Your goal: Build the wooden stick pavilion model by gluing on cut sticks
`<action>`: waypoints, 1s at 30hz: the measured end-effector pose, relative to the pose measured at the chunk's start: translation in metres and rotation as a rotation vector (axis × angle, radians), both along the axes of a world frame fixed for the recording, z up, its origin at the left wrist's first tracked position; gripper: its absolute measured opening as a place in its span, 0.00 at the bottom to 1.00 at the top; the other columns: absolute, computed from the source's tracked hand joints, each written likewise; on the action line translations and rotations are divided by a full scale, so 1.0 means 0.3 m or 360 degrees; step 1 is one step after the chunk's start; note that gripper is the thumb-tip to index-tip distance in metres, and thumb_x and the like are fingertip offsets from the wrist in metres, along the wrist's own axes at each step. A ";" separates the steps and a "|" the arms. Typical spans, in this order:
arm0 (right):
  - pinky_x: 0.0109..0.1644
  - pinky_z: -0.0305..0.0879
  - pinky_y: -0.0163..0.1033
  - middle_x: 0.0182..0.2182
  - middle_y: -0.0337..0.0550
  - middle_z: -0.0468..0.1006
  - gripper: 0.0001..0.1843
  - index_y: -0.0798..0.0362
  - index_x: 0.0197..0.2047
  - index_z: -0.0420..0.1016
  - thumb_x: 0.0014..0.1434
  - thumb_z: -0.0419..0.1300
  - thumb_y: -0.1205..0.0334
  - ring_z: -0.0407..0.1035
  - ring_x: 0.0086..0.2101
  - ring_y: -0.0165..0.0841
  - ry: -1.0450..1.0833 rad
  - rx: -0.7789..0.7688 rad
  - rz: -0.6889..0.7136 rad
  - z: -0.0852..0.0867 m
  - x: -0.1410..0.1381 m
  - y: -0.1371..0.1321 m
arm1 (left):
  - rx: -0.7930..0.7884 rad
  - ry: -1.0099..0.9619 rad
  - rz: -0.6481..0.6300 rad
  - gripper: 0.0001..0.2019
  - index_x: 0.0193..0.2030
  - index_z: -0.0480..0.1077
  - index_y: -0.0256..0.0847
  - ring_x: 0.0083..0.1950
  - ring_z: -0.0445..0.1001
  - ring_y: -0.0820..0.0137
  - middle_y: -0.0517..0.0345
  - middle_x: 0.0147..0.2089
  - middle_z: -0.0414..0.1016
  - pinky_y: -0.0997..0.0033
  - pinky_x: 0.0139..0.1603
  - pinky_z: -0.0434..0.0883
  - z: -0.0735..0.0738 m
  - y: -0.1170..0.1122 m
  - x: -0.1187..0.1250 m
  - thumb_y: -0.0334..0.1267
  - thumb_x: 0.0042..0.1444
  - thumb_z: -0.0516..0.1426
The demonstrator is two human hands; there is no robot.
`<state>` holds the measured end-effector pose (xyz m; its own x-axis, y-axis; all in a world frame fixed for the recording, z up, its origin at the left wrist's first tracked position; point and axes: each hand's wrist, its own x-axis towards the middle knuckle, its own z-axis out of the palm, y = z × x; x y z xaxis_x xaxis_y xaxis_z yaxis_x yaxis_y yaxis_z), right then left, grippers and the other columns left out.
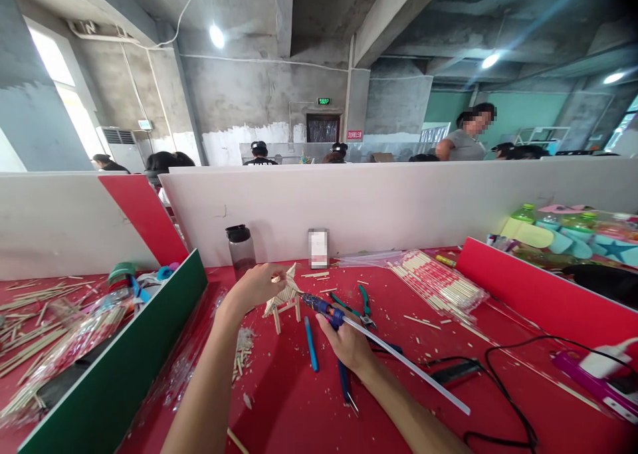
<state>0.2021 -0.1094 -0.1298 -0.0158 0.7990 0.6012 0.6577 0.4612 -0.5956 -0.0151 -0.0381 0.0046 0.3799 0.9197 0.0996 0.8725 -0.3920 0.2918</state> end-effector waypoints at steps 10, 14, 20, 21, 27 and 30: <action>0.42 0.68 0.40 0.32 0.46 0.80 0.18 0.49 0.37 0.75 0.68 0.52 0.48 0.76 0.38 0.41 0.0016 -0.0052 0.0066 0.007 -0.004 -0.006 | 0.0037 0.0045 -0.0023 0.10 0.39 0.77 0.46 0.47 0.79 0.59 0.52 0.45 0.83 0.70 0.42 0.68 0.003 -0.005 -0.001 0.38 0.56 0.54; 0.41 0.67 0.39 0.32 0.44 0.79 0.17 0.50 0.34 0.73 0.68 0.52 0.49 0.74 0.36 0.39 0.0007 -0.0060 0.0148 0.024 0.003 -0.026 | 0.0015 0.0044 -0.0028 0.10 0.40 0.77 0.46 0.45 0.80 0.60 0.52 0.43 0.83 0.71 0.41 0.68 0.002 -0.001 -0.002 0.38 0.56 0.54; 0.40 0.66 0.38 0.33 0.43 0.76 0.12 0.49 0.37 0.71 0.67 0.53 0.52 0.72 0.36 0.37 0.0100 -0.0021 0.0234 0.050 0.010 -0.048 | 0.0023 0.0058 -0.0031 0.10 0.39 0.77 0.46 0.41 0.80 0.61 0.54 0.41 0.83 0.71 0.39 0.67 -0.007 0.009 -0.007 0.40 0.57 0.54; 0.41 0.66 0.38 0.34 0.43 0.75 0.12 0.50 0.37 0.71 0.67 0.53 0.52 0.72 0.36 0.37 0.0108 -0.0015 0.0238 0.051 0.012 -0.047 | 0.0027 0.0055 -0.0036 0.10 0.38 0.77 0.46 0.41 0.79 0.61 0.54 0.41 0.82 0.71 0.38 0.67 -0.010 0.012 -0.009 0.40 0.57 0.54; 0.41 0.66 0.38 0.33 0.43 0.75 0.13 0.50 0.35 0.70 0.68 0.53 0.51 0.72 0.36 0.37 0.0062 0.0025 0.0153 0.025 0.024 -0.031 | 0.0042 0.0035 -0.0062 0.10 0.38 0.76 0.46 0.42 0.80 0.61 0.54 0.42 0.83 0.70 0.39 0.67 -0.017 0.020 -0.014 0.40 0.57 0.53; 0.42 0.66 0.39 0.33 0.43 0.76 0.13 0.50 0.37 0.71 0.67 0.54 0.51 0.72 0.37 0.38 0.0048 0.0051 0.0091 0.014 0.027 -0.023 | 0.0042 0.0041 -0.0070 0.09 0.38 0.76 0.45 0.43 0.80 0.60 0.54 0.43 0.83 0.70 0.39 0.67 -0.015 0.020 -0.013 0.39 0.56 0.54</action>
<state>0.2101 -0.1163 -0.1256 -0.0420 0.7775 0.6275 0.6117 0.5166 -0.5991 -0.0190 -0.0321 0.0001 0.4228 0.8991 0.1135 0.8612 -0.4376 0.2586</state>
